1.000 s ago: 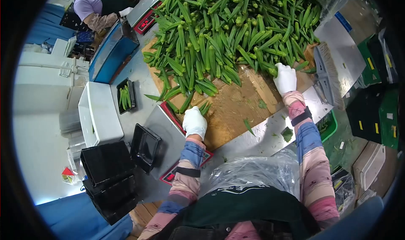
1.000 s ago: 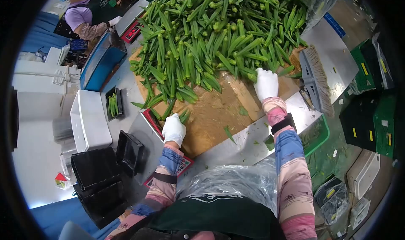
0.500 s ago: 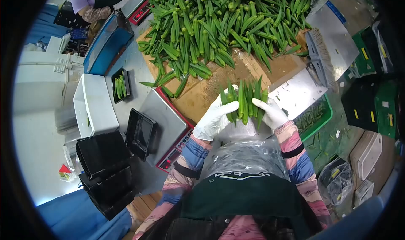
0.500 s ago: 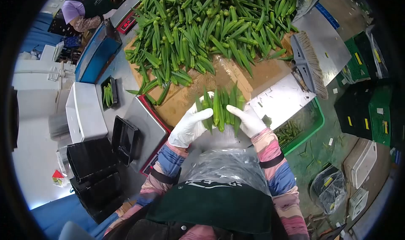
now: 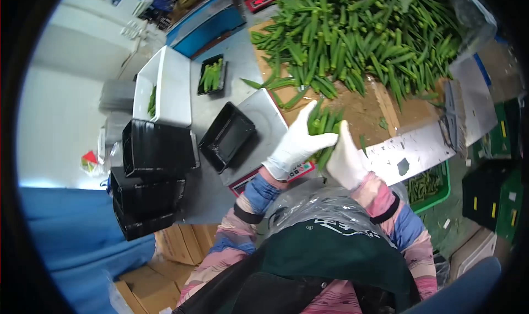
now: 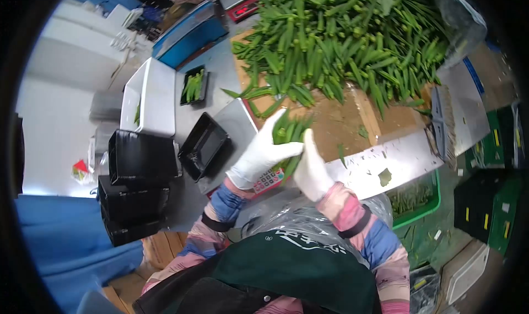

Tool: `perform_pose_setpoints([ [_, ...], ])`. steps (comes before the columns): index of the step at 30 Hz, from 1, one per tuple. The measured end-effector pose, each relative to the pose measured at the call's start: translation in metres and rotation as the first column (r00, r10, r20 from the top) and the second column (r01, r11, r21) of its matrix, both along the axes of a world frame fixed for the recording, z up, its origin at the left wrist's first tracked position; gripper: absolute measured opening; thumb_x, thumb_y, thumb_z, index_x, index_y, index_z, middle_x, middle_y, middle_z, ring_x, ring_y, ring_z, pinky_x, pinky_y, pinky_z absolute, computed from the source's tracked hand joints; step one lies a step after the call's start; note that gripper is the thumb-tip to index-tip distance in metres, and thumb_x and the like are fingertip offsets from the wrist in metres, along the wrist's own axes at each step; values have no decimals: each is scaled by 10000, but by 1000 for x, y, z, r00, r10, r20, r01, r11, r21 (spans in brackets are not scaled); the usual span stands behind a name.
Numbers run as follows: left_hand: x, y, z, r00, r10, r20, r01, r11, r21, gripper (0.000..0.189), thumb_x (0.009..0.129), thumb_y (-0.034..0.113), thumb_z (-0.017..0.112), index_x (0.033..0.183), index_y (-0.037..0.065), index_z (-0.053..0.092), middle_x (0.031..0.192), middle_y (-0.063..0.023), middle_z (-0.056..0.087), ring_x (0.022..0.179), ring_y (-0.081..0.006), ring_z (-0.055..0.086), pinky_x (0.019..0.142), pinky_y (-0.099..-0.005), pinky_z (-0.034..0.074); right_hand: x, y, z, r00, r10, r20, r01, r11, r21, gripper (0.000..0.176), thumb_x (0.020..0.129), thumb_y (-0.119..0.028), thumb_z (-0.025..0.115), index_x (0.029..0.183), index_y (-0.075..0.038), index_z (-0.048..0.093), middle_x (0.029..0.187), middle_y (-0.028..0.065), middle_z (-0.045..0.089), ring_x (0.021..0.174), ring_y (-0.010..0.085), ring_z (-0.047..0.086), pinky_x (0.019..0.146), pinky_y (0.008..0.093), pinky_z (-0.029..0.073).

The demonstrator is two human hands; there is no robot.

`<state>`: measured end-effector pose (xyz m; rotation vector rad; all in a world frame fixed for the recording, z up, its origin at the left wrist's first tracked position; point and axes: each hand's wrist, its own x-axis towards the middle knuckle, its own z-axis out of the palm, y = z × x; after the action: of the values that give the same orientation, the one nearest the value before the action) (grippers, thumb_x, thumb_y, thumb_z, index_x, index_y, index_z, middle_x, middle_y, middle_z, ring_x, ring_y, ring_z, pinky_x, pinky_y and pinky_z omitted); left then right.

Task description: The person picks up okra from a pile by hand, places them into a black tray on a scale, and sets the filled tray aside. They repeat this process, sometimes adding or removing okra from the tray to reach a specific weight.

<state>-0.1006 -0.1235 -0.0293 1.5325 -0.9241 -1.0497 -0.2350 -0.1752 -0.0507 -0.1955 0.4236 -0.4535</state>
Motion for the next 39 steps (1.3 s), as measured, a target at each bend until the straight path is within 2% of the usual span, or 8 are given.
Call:
perform_pose_setpoints([
  [7, 117, 85, 105, 996, 28, 87, -38, 992, 116, 894, 807, 102, 790, 1533, -5, 280, 1415, -146, 499, 1260, -206, 516, 1059, -343, 438, 129, 57, 51, 902, 401, 163, -382, 914, -138, 620, 1038, -559, 393, 1518, -171, 335, 1465, 54, 474, 1349, 204, 452, 1139, 434, 344],
  [11, 193, 132, 67, 971, -20, 236, -22, 985, 171, 908, 833, 149, 787, 1544, -24, 248, 1497, -192, 426, 1357, -231, 441, 1114, -345, 380, 166, 62, 38, 706, 700, -105, -694, 656, -298, 883, 952, -600, 561, 1594, -160, 144, 1672, 80, -10, 1534, 277, -85, 1219, 513, 132],
  [14, 212, 156, 25, 894, -89, 440, -46, 957, 287, 834, 910, 245, 718, 1540, -40, 250, 1544, -223, 360, 1433, -273, 365, 1185, -353, 277, 141, 58, 18, 699, 670, -249, -711, 611, -349, 686, 1008, -410, 572, 1483, 35, 356, 1560, 202, 341, 1441, 304, 357, 1145, 437, 365],
  [20, 212, 197, 18, 765, 576, 288, -554, 817, -162, 514, 967, 110, 627, 1430, -34, 457, 1390, -173, 558, 1292, -229, 532, 1093, -342, 412, 4, -28, -60, 799, 215, -562, -519, 719, -463, 404, 1035, -283, 519, 1313, 2, 586, 1246, 147, 666, 1089, 223, 668, 975, 352, 520],
  [24, 210, 255, -5, 557, 792, 248, -806, 588, -66, 462, 973, 203, 642, 1368, -13, 536, 1255, -86, 637, 1030, -135, 620, 884, -275, 491, -111, -56, -102, 627, -47, -777, -555, 673, -489, 400, 1028, -299, 529, 1293, -8, 602, 1191, 134, 689, 977, 190, 689, 886, 322, 537],
  [30, 168, 297, -27, 422, 899, 117, -906, 422, 27, 432, 985, 279, 626, 1335, 32, 574, 1143, -35, 663, 972, -95, 612, 844, -266, 473, -349, -95, -179, 777, -22, -629, -184, 948, -260, 505, 1002, -317, 556, 1404, -18, 501, 1391, 128, 550, 1270, 209, 541, 981, 332, 475],
  [32, 162, 306, -32, 436, 888, 145, -900, 434, 50, 446, 1004, 338, 598, 1350, 60, 562, 1201, -68, 660, 1053, -148, 626, 942, -336, 486, -430, -106, -191, 148, -259, -955, 101, 964, -245, 556, 965, -357, 608, 1415, -48, 505, 1439, 120, 509, 1313, 247, 500, 1039, 393, 427],
  [39, 160, 256, -43, 315, 791, 524, -799, 519, -302, 250, 932, 162, 678, 1136, 18, 701, 1042, -99, 717, 967, -205, 672, 889, -331, 512, -497, -113, -199, 57, -445, -894, 102, 893, -438, 523, 979, -339, 593, 1421, -69, 523, 1470, 122, 507, 1287, 289, 534, 946, 414, 473],
])
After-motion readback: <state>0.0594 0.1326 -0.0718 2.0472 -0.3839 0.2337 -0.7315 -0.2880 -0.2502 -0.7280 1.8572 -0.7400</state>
